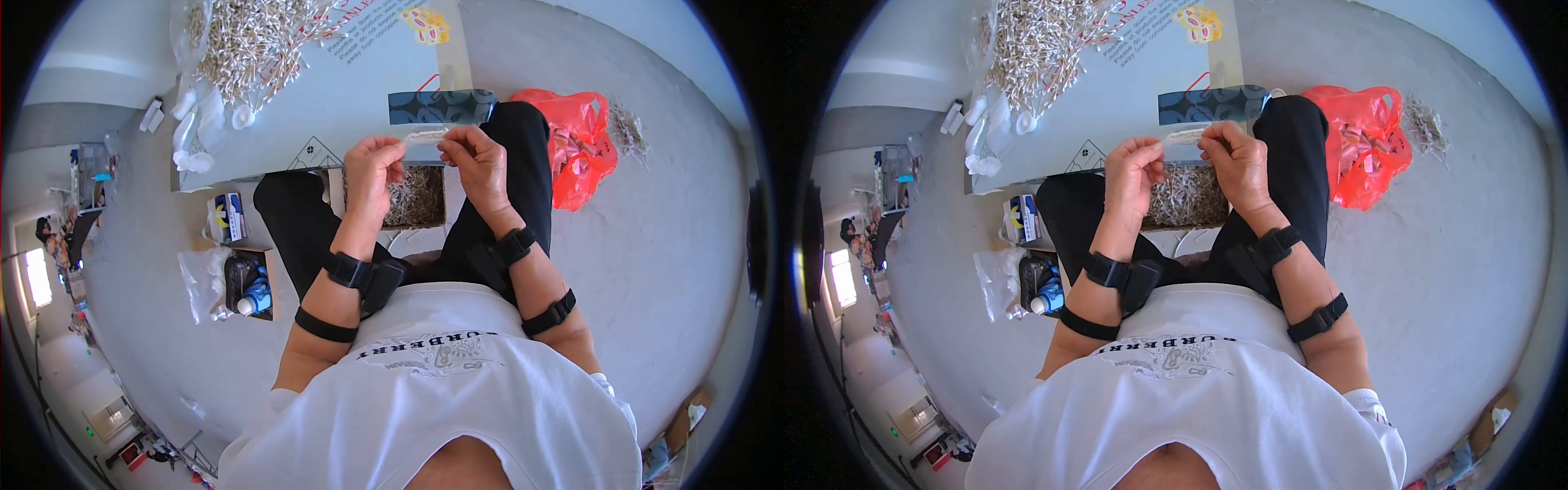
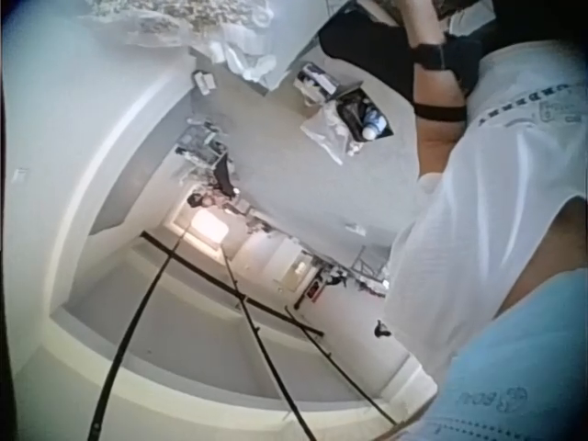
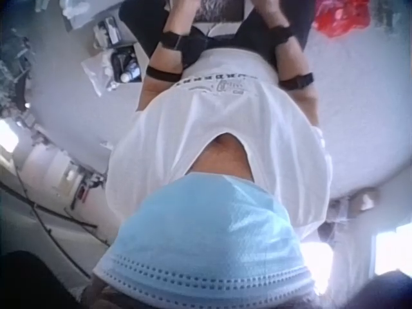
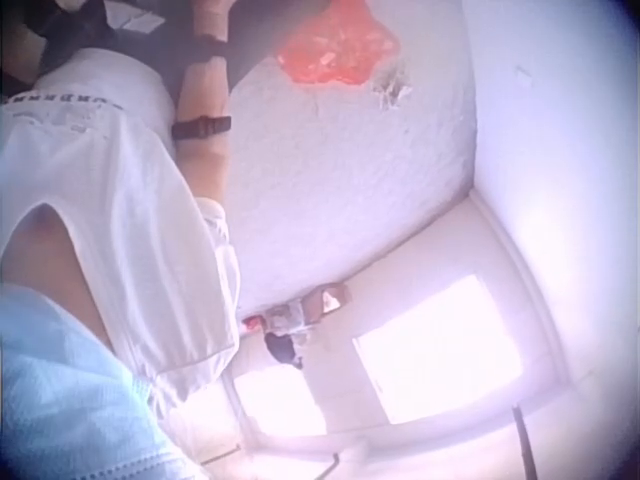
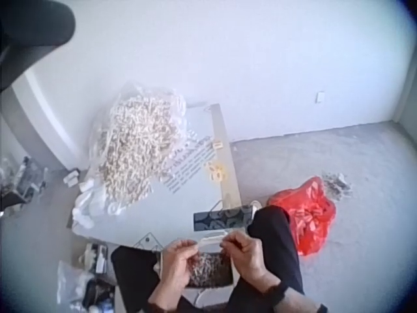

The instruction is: Sorting and packaging cotton swabs into small plastic bags at a table.

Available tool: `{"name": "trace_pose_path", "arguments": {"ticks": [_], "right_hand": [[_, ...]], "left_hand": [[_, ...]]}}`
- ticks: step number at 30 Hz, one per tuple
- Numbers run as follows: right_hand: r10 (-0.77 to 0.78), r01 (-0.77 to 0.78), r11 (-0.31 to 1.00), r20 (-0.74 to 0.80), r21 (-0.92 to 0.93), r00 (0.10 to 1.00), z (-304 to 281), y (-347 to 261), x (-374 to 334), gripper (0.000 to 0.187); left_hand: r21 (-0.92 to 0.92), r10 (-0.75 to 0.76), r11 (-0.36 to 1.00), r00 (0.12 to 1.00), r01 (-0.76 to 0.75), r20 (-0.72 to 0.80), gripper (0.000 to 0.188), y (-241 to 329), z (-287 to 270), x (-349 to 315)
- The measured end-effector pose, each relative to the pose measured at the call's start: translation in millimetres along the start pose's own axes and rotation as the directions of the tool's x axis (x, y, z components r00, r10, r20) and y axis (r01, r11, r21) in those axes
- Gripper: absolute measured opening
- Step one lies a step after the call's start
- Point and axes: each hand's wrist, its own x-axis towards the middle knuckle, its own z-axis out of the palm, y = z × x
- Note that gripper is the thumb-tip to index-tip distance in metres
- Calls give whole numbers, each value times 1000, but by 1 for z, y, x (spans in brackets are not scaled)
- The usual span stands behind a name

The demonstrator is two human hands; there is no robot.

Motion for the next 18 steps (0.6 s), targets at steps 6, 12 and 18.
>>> {"name": "trace_pose_path", "arguments": {"ticks": [6,12,18], "right_hand": [[-23,22,997,-17,-74,1000,3,-1,9,6],[21,-17,996,53,-82,998,3,1,15,5],[-201,200,919,33,-341,979,-1,-5,22,9]], "left_hand": [[517,562,610,788,-601,252,24,5,1,5],[604,644,384,671,-698,367,18,-1,4,17],[649,623,372,697,-664,355,15,-1,5,23]]}}
